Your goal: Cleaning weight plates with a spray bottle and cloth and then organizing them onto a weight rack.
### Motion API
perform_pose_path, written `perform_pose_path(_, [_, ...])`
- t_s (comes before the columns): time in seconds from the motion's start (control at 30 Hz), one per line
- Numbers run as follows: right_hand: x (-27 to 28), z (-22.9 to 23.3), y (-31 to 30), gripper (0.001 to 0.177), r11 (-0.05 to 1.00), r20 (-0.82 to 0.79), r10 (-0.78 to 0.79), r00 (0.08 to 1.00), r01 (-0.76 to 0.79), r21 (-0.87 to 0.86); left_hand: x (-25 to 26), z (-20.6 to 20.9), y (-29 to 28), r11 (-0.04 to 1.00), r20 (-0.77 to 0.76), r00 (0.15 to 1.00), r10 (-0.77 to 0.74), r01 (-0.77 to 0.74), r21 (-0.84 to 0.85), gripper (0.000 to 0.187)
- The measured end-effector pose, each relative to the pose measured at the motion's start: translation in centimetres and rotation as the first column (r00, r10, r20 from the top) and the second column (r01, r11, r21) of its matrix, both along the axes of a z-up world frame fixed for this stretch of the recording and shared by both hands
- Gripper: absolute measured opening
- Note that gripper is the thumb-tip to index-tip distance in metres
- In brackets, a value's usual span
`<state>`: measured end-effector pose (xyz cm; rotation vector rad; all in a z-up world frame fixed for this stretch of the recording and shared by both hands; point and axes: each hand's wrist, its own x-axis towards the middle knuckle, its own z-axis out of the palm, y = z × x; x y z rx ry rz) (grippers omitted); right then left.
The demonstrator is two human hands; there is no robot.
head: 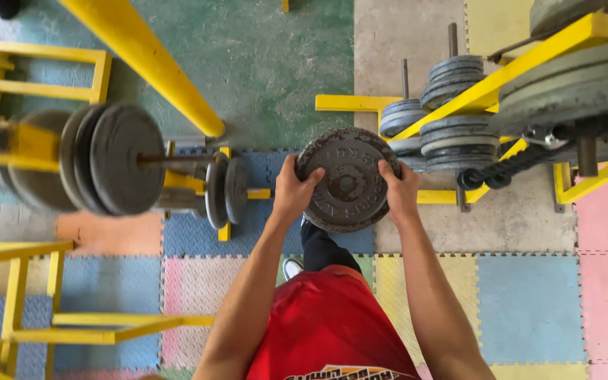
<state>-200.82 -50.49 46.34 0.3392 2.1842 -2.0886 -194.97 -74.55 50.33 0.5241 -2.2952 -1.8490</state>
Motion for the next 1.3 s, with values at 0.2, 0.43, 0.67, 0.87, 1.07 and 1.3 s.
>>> perform_pose_path(0.2, [-8.1,0.9,-1.4,0.037,0.999,0.077,-0.034,0.996,0.035,-0.008,-9.7,-0.2,-1.3,0.999,0.009,1.000,-0.022,0.021,0.046,0.048])
perform_pose_path(0.43, [-16.7,3.4,-2.6,0.036,0.999,-0.024,-0.015,1.000,0.016,0.047,-18.6,0.6,-2.1,0.997,-0.008,1.000,0.019,-0.019,0.075,0.052])
perform_pose_path(0.67, [-21.7,4.8,-4.3,0.040,0.975,-0.049,-0.065,0.997,0.073,0.210,-26.1,0.7,-4.2,0.994,0.003,0.999,-0.047,0.046,0.098,0.047])
perform_pose_path(0.87, [-25.9,1.4,-6.9,0.048,0.952,-0.064,-0.036,0.997,0.054,0.302,-32.4,0.6,-8.0,0.978,0.006,0.993,-0.121,0.118,0.173,0.043])
perform_pose_path(1.07, [-34.2,3.8,-12.6,0.053,0.935,0.017,0.010,1.000,-0.015,0.354,-41.3,-0.6,-13.5,0.985,-0.004,0.992,-0.122,0.122,0.124,0.044])
perform_pose_path(1.3, [-41.0,4.0,-14.9,0.056,0.945,0.020,-0.061,0.998,0.052,0.322,-50.9,-1.6,-15.8,0.964,0.015,0.973,-0.230,0.226,0.143,0.042])
